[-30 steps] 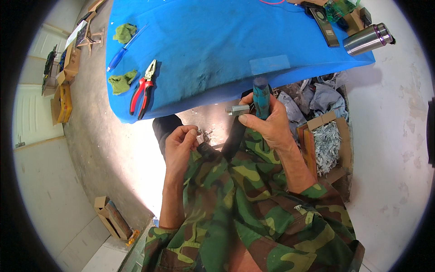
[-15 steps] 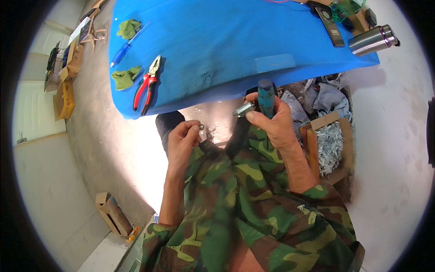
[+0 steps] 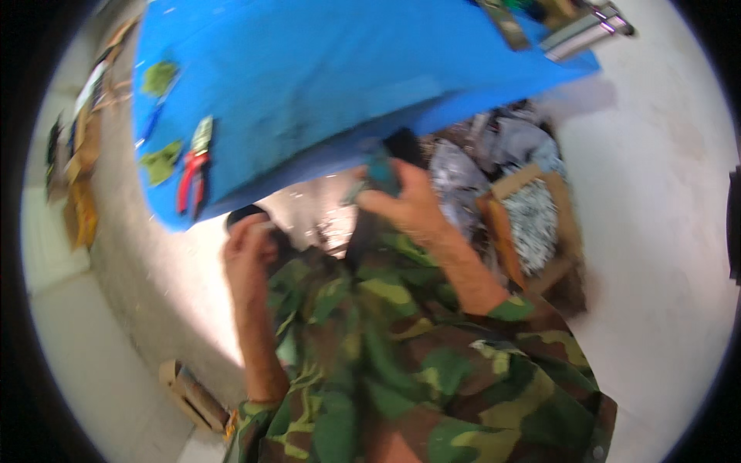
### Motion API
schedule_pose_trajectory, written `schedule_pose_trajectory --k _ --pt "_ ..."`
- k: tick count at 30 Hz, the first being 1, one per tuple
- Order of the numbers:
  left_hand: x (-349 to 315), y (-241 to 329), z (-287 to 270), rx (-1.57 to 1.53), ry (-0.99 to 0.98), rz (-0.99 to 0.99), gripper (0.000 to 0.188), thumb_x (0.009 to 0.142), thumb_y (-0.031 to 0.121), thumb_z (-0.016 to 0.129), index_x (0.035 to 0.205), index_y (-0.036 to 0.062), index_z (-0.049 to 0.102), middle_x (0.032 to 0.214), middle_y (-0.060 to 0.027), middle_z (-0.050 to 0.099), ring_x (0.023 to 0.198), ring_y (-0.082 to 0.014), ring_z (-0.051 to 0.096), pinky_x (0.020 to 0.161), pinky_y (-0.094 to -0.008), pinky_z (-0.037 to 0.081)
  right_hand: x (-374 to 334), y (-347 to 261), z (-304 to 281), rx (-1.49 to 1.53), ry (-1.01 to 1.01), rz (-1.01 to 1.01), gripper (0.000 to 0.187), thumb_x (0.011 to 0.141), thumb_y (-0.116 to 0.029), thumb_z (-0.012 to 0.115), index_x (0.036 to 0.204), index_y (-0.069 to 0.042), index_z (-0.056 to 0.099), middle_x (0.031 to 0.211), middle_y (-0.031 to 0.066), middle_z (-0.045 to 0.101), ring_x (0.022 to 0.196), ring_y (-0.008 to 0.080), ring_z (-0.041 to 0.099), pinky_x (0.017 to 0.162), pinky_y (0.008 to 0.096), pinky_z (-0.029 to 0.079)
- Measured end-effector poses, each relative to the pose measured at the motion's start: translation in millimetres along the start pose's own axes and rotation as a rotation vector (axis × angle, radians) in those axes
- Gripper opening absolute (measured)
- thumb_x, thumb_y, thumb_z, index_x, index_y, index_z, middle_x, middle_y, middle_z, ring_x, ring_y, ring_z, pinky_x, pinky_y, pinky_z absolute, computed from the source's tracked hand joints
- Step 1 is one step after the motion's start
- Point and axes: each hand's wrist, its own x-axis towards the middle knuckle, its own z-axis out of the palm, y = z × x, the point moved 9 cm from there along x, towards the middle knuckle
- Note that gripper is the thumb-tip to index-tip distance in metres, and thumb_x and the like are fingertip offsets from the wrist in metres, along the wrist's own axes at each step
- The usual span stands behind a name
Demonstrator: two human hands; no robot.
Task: The person assembles a metal component using a screwdriver and pliers, handling various small pieces and wiping them with a cloth.
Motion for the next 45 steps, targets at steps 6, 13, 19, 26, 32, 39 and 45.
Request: schedule_pose_trajectory --k 6,13,19,26,32,39,45 --pt "34 72 -53 -0.261 0.066 0.285 0.025 0.108 0.016 0.068 0.126 -0.0016 0.071 0.110 -0.0096 0.075 0.078 -0.0054 0.058 0.066 -0.0181 0.045 -5 -7 -2 0.065 0.043 -0.020 0.027 0.085 -0.018 0.077 0.102 0.002 0.072 0.083 0.0025 0.067 0.078 0.0113 0.058 0.073 0.0334 0.051" --pt "27 119 -3 -0.229 0.022 0.445 0.022 0.107 0.014 0.068 0.124 -0.0010 0.071 0.107 -0.0090 0.076 0.076 -0.0062 0.058 0.065 -0.0196 0.044 -4 23 9 -0.044 0.071 -0.053 0.032 0.083 -0.022 0.076 0.100 0.004 0.070 0.080 0.0147 0.067 0.072 0.0237 0.062 0.068 0.0421 0.050" --pt "-119 141 217 0.303 -0.564 0.505 0.044 0.090 -0.001 0.074 0.134 0.0005 0.069 0.107 -0.0059 0.072 0.087 -0.0097 0.067 0.074 -0.0239 0.052 -3 17 17 0.059 -0.012 -0.078 0.036 0.082 -0.027 0.078 0.102 0.004 0.072 0.090 0.0190 0.074 0.083 0.0291 0.073 0.078 0.0420 0.056" --pt "-52 118 115 0.474 -0.112 0.476 0.030 0.103 0.012 0.071 0.129 -0.0033 0.070 0.112 -0.0089 0.074 0.096 -0.0137 0.067 0.089 -0.0286 0.054 -3 5 4 0.060 0.025 -0.015 0.027 0.085 -0.015 0.075 0.104 0.004 0.072 0.087 0.0025 0.069 0.082 0.0094 0.059 0.073 0.0316 0.051" --pt "-45 53 103 0.265 -0.249 0.230 0.037 0.103 0.014 0.073 0.134 -0.0057 0.066 0.117 -0.0095 0.071 0.102 -0.0154 0.067 0.092 -0.0301 0.054 -4 -17 38 0.331 -0.108 -0.064 0.022 0.083 -0.015 0.076 0.094 0.002 0.069 0.081 0.0052 0.068 0.076 0.0126 0.062 0.070 0.0343 0.051" --pt "-53 38 81 0.209 -0.233 0.170 0.025 0.105 0.019 0.073 0.119 -0.0013 0.072 0.091 -0.0014 0.069 0.083 -0.0087 0.061 0.074 -0.0235 0.047 -3 -12 73 0.171 -0.280 -0.010 0.037 0.086 -0.020 0.078 0.115 0.002 0.073 0.094 0.0072 0.072 0.088 0.0128 0.067 0.080 0.0317 0.055" --pt "-36 -3 -31 0.073 0.064 0.054 0.023 0.103 0.021 0.073 0.111 -0.0009 0.071 0.091 -0.0051 0.072 0.073 -0.0092 0.057 0.067 -0.0266 0.047 6 -11 64 0.034 -0.182 -0.047 0.049 0.087 -0.029 0.081 0.124 0.002 0.073 0.111 0.0158 0.077 0.104 0.0235 0.071 0.098 0.0413 0.054"
